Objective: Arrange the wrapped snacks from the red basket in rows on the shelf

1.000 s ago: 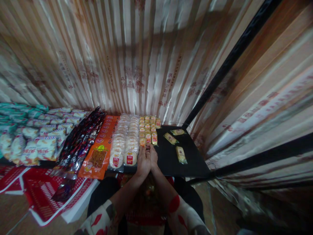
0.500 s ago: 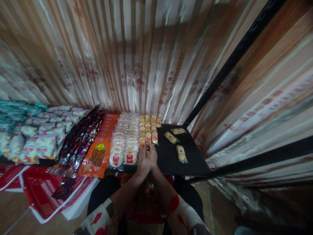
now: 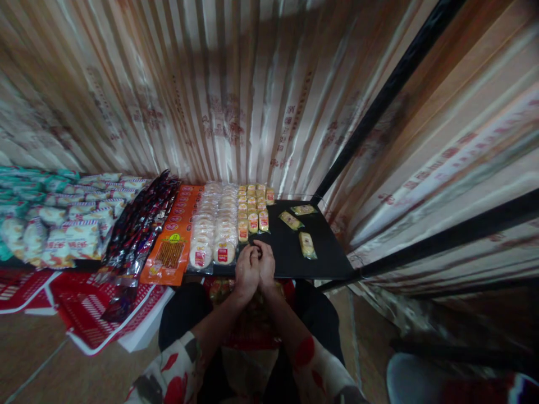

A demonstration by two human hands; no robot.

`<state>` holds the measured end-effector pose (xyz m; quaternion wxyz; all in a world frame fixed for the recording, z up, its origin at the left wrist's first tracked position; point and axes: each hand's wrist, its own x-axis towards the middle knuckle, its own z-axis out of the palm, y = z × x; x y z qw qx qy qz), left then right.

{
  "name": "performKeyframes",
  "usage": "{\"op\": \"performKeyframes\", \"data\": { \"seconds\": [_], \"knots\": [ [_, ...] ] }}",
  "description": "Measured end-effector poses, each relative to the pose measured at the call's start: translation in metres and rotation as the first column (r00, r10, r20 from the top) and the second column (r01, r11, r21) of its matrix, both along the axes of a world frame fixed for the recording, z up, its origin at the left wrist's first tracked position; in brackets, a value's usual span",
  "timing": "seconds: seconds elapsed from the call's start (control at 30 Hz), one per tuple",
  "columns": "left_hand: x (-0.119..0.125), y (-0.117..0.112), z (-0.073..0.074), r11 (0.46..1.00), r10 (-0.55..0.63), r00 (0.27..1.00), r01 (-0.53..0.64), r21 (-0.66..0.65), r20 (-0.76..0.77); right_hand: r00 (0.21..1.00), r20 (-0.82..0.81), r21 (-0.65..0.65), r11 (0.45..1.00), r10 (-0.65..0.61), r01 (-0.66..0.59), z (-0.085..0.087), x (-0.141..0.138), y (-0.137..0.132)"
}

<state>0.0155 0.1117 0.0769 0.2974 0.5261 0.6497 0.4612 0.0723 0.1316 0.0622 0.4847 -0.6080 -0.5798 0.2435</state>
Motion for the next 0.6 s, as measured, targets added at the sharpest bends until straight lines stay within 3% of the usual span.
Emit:
{"op": "performKeyframes", "data": {
  "seconds": [0.13, 0.27, 0.37, 0.43, 0.5, 0.6],
  "knots": [
    [-0.004, -0.036, -0.002, 0.993, -0.067, 0.998, 0.066, 0.093, 0.003, 0.999, -0.024, 0.063, 0.998, -0.030, 0.031, -0.008, 0.008, -0.033],
    [0.002, -0.070, -0.010, 0.982, -0.158, 0.987, 0.160, 0.101, -0.026, 0.998, -0.054, 0.090, 0.996, -0.016, 0.021, -0.028, 0.019, -0.070],
    [0.002, -0.089, -0.029, 0.983, -0.185, 0.981, 0.183, -0.028, -0.053, 0.999, -0.044, -0.018, 1.000, -0.012, 0.011, -0.054, 0.025, -0.094],
    [0.000, -0.096, -0.047, 0.965, -0.204, 0.977, 0.190, -0.180, -0.066, 0.998, -0.058, -0.120, 0.992, 0.015, -0.022, -0.074, 0.025, -0.104],
    [-0.003, -0.099, -0.064, 0.921, -0.199, 0.976, 0.155, -0.357, -0.090, 0.995, -0.085, -0.252, 0.965, 0.049, -0.069, -0.093, 0.023, -0.110],
    [-0.011, -0.097, -0.084, 0.812, -0.254, 0.954, 0.120, -0.572, -0.161, 0.991, -0.129, -0.470, 0.878, 0.029, -0.087, -0.114, 0.019, -0.112]
  ]
}}
